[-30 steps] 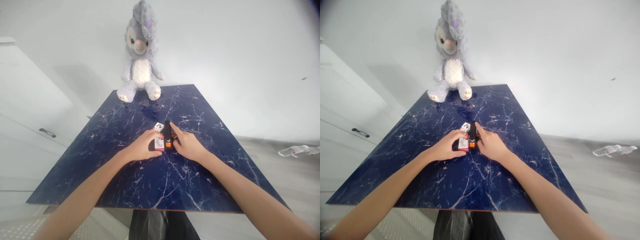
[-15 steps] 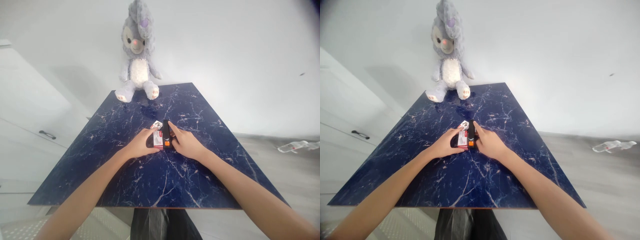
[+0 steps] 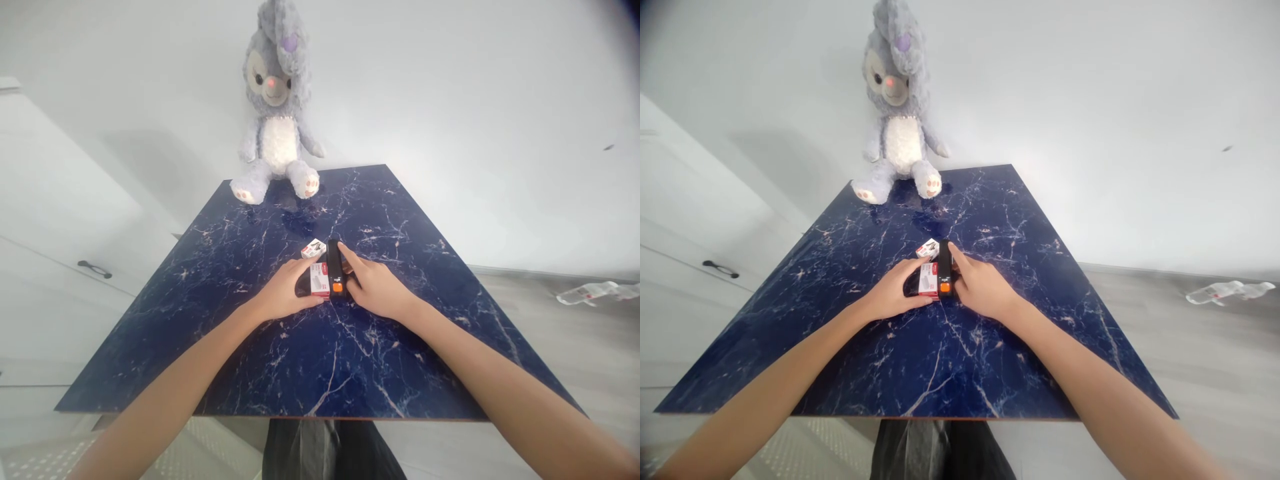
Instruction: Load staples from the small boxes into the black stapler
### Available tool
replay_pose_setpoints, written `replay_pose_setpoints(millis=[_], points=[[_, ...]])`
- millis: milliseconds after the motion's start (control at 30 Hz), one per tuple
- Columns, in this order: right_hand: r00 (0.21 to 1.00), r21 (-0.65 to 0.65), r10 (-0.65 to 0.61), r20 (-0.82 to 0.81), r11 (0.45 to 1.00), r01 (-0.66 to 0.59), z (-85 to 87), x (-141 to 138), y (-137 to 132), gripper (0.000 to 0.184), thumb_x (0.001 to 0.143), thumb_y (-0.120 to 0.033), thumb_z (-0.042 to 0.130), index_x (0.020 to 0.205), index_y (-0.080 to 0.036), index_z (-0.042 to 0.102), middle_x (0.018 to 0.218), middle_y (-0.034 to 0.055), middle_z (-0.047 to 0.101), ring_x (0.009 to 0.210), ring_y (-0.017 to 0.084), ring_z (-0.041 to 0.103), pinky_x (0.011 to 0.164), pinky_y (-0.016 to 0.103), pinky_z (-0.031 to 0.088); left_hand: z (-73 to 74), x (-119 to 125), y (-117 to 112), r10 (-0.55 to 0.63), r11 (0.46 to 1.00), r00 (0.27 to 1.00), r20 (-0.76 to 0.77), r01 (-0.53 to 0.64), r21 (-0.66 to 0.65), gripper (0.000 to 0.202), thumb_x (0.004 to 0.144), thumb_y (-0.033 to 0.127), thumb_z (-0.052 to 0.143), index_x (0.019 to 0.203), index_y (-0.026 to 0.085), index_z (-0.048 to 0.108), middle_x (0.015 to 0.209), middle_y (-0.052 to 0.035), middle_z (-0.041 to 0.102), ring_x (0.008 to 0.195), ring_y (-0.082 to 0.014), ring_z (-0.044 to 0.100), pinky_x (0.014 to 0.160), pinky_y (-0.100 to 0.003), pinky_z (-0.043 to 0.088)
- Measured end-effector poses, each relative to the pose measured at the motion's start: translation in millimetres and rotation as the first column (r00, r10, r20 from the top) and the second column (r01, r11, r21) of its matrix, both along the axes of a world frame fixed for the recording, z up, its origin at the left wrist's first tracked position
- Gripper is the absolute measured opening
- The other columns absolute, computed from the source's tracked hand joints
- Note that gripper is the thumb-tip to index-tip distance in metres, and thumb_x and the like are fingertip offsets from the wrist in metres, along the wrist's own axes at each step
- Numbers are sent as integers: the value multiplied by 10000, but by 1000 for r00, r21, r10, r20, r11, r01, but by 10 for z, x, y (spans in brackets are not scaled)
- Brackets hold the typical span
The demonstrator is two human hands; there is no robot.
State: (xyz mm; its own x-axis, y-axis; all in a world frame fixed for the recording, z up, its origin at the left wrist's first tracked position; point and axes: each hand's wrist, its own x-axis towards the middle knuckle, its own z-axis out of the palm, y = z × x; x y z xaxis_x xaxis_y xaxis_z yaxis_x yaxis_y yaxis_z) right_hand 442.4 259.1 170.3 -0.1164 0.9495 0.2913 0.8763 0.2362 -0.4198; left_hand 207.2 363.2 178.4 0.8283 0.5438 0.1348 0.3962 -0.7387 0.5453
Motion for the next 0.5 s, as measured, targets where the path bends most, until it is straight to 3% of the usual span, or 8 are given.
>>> replay_pose_setpoints(millis=[233, 400, 500], points=[[1000, 6, -6, -5, 1000, 6, 3, -10, 3, 745, 892, -163, 414, 1600, -134, 181, 1280, 158, 666, 1033, 301, 687, 852, 438, 560, 14, -5, 18, -10, 997, 1000, 11, 11, -80, 860, 831, 575, 697, 1553, 319, 305, 1543, -119, 432, 1379, -350, 434, 1102, -526, 391], [1000, 2, -9, -19, 1000, 9, 7, -6, 7, 748, 887, -149, 427, 1599, -140, 194, 1250, 147, 685, 1027, 290, 695, 863, 427, 567, 14, 18, 6, -57, 998, 996, 70, 60, -36, 862, 823, 522, 729, 1547, 293, 320, 1503, -119, 476, 1355, -335, 447, 1094, -507, 409], [1000, -4, -15, -13, 1000, 15, 4, 8, 13, 751, 886, -153, 437, 1598, -137, 199, 1223, 148, 697, 1020, 292, 699, 862, 426, 571, -12, 61, 29, 3, 999, 980, 200, -12, 44, 561, 912, 468, 632, 1418, 271, 492, 1410, -93, 560, 1284, -289, 504, 1080, -470, 424]])
